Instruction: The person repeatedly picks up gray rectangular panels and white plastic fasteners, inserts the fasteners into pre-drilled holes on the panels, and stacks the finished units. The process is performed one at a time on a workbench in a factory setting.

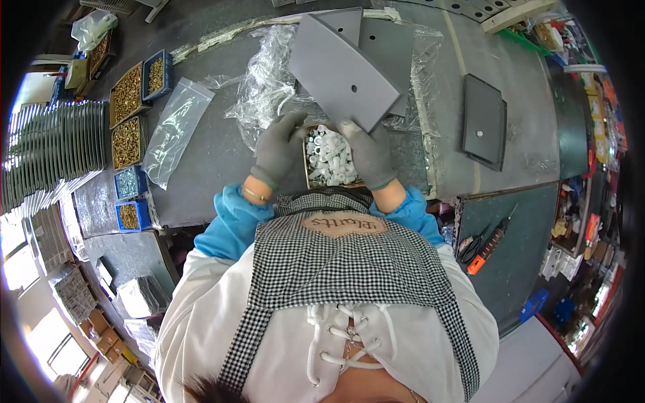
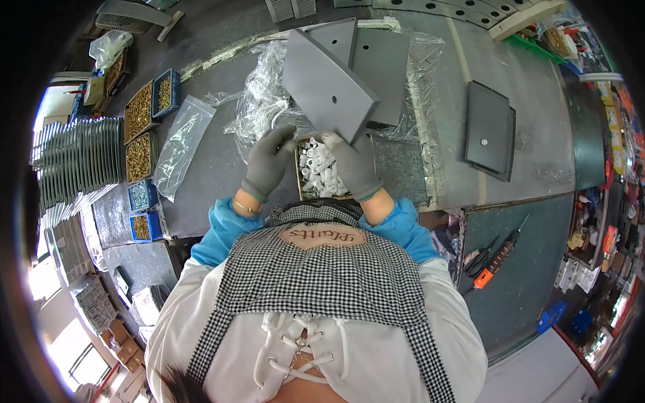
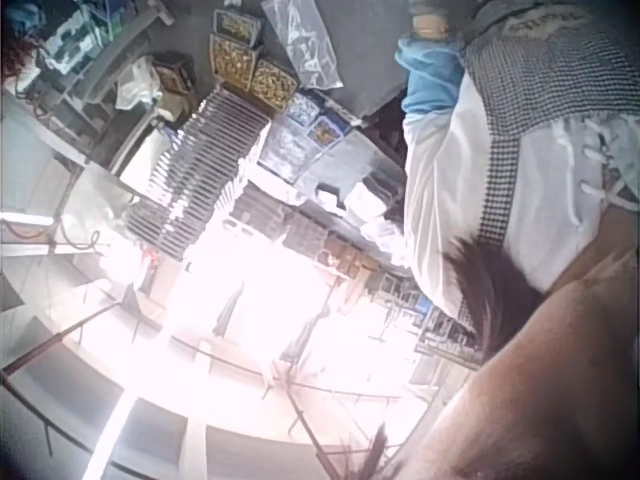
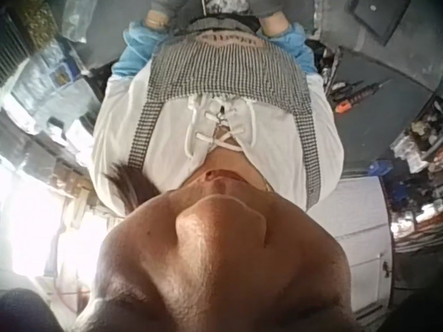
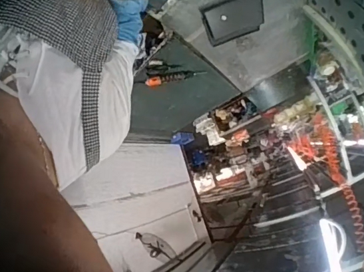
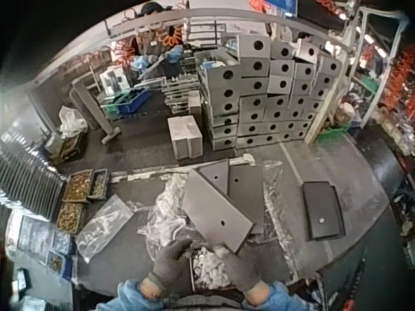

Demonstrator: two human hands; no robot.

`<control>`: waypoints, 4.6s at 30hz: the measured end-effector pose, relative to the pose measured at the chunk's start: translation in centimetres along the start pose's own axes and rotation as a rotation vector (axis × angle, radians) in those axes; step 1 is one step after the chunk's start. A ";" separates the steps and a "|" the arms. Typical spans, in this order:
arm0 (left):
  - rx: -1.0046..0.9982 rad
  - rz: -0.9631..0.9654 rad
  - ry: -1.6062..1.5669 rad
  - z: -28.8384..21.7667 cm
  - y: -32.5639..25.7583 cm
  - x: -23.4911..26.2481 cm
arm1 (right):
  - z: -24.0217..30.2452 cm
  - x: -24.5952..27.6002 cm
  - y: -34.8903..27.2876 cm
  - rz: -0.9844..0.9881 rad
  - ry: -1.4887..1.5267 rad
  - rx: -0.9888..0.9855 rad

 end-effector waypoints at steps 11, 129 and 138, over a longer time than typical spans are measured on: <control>-0.069 0.179 0.752 -0.5 -1.8 -4.9 | 4.5 2.0 -2.2 -0.122 -0.342 0.134; 0.565 -0.120 -0.639 -0.5 -10.0 5.8 | 0.4 3.3 -6.5 0.287 -1.169 -0.097; 0.556 -0.110 -0.610 -1.1 -9.8 5.8 | -2.5 0.7 -6.5 0.283 -1.063 0.000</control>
Point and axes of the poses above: each hand's wrist, its own y-axis towards the middle knuckle, its own x-axis out of the back of the hand, z = x × y, the point moved 7 cm from there along y, towards the middle knuckle, and after that the axes turned 2 degrees about z, right-handed, at the moved point
